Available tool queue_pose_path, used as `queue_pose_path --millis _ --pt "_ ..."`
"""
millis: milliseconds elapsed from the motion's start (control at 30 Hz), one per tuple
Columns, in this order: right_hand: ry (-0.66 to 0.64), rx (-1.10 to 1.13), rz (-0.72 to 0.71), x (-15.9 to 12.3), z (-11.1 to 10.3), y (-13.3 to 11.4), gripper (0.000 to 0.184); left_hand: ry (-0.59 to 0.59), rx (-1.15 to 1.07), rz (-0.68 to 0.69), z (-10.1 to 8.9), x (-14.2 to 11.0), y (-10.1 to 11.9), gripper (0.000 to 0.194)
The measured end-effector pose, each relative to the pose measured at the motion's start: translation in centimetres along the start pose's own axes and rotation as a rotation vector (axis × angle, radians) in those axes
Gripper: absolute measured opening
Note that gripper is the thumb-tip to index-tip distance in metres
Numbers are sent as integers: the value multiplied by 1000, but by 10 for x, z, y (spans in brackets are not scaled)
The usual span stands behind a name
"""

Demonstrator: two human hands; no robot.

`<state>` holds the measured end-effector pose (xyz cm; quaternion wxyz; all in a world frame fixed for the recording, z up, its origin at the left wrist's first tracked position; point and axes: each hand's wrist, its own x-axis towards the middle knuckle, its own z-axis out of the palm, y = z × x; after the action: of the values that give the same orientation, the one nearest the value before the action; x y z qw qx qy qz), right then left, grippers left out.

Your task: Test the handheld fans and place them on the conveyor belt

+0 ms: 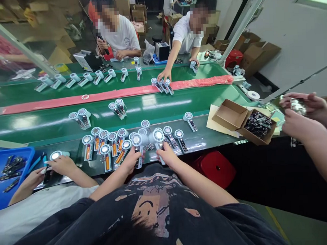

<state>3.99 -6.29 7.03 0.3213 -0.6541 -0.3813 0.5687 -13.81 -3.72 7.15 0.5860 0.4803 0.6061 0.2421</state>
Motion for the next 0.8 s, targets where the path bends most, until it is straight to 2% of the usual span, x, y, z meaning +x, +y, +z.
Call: queue_pose_path --millis 67,167,300,433,600,800 --pt "24 -140 83 4 -15 26 21 -1 107 -101 -2 4 -23 30" --pt "74 -381 136 -3 -43 56 20 -15 309 -196 -8 -2 -49 21" --pt "64 -610 103 -20 -65 78 31 -28 551 -177 -13 -20 -61 22" --pt "-2 -734 28 -16 -61 88 41 -21 730 -185 -11 -28 -65 31" --pt "-77 -863 53 2 -49 93 34 -21 848 -259 -10 -16 -70 32" --pt "-86 -944 73 0 -43 97 35 -30 887 -290 -17 -19 -78 36"
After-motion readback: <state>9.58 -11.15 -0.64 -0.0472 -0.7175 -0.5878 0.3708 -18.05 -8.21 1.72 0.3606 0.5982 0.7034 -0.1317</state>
